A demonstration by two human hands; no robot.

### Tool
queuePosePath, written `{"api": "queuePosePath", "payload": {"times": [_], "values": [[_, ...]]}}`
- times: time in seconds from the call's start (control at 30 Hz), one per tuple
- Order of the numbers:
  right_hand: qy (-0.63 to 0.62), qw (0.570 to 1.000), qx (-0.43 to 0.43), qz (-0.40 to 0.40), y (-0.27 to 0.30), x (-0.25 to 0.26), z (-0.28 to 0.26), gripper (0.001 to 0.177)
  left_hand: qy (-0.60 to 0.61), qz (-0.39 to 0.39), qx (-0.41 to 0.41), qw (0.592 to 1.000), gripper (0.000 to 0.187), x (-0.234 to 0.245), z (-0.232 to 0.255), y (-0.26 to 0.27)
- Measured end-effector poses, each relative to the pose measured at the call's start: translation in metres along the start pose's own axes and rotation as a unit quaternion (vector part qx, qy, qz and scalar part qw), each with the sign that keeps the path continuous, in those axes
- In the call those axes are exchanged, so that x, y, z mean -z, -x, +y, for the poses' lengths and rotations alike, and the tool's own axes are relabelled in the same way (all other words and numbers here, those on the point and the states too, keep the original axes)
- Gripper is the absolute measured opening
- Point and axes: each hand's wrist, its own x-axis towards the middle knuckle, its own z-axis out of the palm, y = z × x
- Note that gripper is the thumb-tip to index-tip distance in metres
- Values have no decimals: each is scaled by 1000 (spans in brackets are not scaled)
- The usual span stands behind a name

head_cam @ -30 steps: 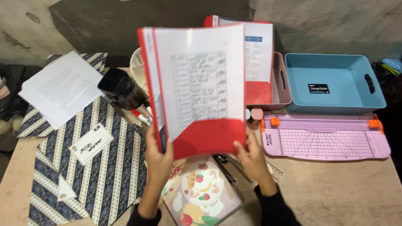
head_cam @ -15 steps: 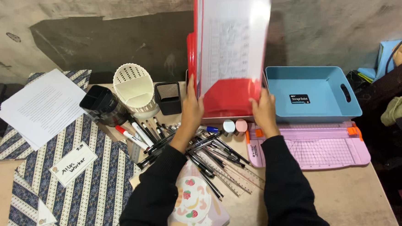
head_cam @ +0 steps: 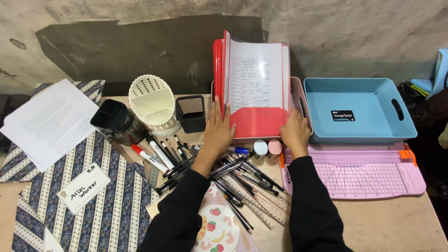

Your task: The person organizes several documents and a certificate into red and patterned folders, flipping through pages and aligning them by hand.

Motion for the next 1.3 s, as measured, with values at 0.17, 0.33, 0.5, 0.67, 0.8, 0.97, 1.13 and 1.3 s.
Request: {"api": "queuePosePath", "payload": {"times": [0.17,0.33,0.5,0.67,0.8,0.97,1.13,1.3], "values": [[27,999,15,42,-1,-8,6,61,-39,-24,12,999,80,1,1,-3],[34,997,44,47,-1,-12,10,49,-44,-62,22,997,80,-11,-4,-10],[71,996,41,42,4,-7,8,31,-87,-144,34,985,80,-7,0,-13],[76,996,31,29,2,-7,8,35,-37,-148,68,986,79,4,4,-15],[44,996,50,58,6,-4,6,39,-47,-163,84,982,76,3,5,-16],[-111,955,180,206,36,39,-22,48,-41,-101,66,992,76,-11,0,-14],[-562,826,21,-39,172,141,-76,8,-30,1,34,999,78,-24,-6,-3],[-655,685,170,-269,291,205,-94,5,8,-1,32,999,78,-11,-1,-2]]}}
